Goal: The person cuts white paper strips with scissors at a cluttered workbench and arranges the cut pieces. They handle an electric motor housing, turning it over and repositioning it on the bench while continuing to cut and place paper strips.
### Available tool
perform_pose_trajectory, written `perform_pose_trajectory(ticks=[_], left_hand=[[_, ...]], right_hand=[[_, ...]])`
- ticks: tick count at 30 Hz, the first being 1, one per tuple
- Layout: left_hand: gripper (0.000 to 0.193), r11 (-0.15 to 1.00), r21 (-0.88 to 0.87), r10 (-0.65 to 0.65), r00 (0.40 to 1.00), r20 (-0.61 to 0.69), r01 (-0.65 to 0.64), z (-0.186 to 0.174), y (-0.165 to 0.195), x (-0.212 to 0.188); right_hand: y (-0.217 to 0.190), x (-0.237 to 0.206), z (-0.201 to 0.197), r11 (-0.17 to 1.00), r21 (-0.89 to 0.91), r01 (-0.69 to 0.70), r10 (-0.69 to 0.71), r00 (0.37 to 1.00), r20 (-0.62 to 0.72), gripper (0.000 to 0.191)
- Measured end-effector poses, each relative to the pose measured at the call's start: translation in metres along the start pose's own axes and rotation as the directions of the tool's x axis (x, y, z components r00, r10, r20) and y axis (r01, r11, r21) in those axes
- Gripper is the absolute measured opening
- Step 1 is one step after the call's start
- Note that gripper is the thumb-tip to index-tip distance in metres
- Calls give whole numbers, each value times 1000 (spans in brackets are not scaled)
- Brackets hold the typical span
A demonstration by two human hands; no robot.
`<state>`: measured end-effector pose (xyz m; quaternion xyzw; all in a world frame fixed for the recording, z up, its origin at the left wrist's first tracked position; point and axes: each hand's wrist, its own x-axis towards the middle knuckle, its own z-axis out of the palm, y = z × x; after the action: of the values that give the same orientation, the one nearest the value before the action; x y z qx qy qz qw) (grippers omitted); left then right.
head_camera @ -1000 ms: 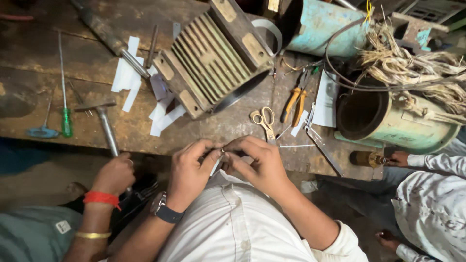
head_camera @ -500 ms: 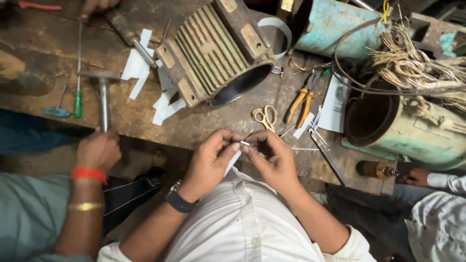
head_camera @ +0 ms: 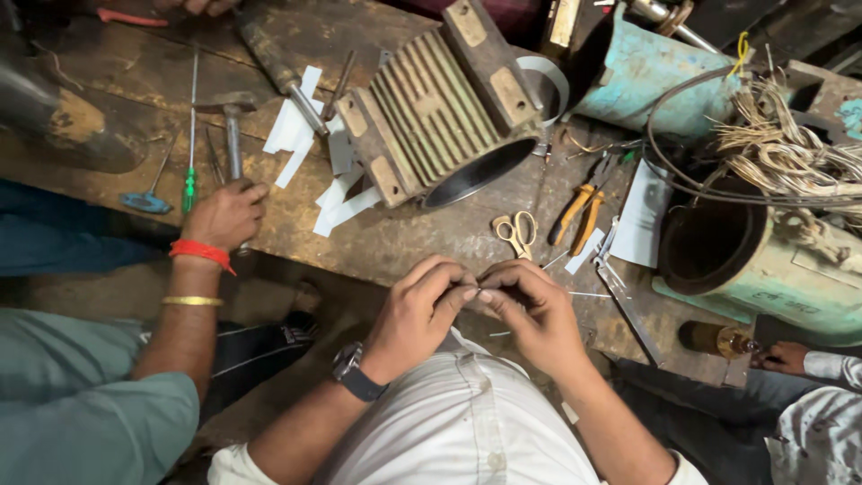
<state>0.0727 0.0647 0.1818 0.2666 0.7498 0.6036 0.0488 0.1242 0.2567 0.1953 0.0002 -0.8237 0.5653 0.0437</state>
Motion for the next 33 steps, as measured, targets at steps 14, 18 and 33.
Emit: perform_pose_trajectory(ticks=[14,18,33], left_hand=[[32,797,-429,-423,900,108,426,-44,-43,-15],[28,987,-107,-108,986,123,122,-65,-49,-26],[10,989,-146,22,998,-55,-29,-70,-65,-33]], right_hand=[[12,0,57,943,77,-324,331,936,-122,21],[14,-7,73,978,50,-205,211,955,-208,27],[-39,-2,102,938,-347,10,-57,990,-126,12]])
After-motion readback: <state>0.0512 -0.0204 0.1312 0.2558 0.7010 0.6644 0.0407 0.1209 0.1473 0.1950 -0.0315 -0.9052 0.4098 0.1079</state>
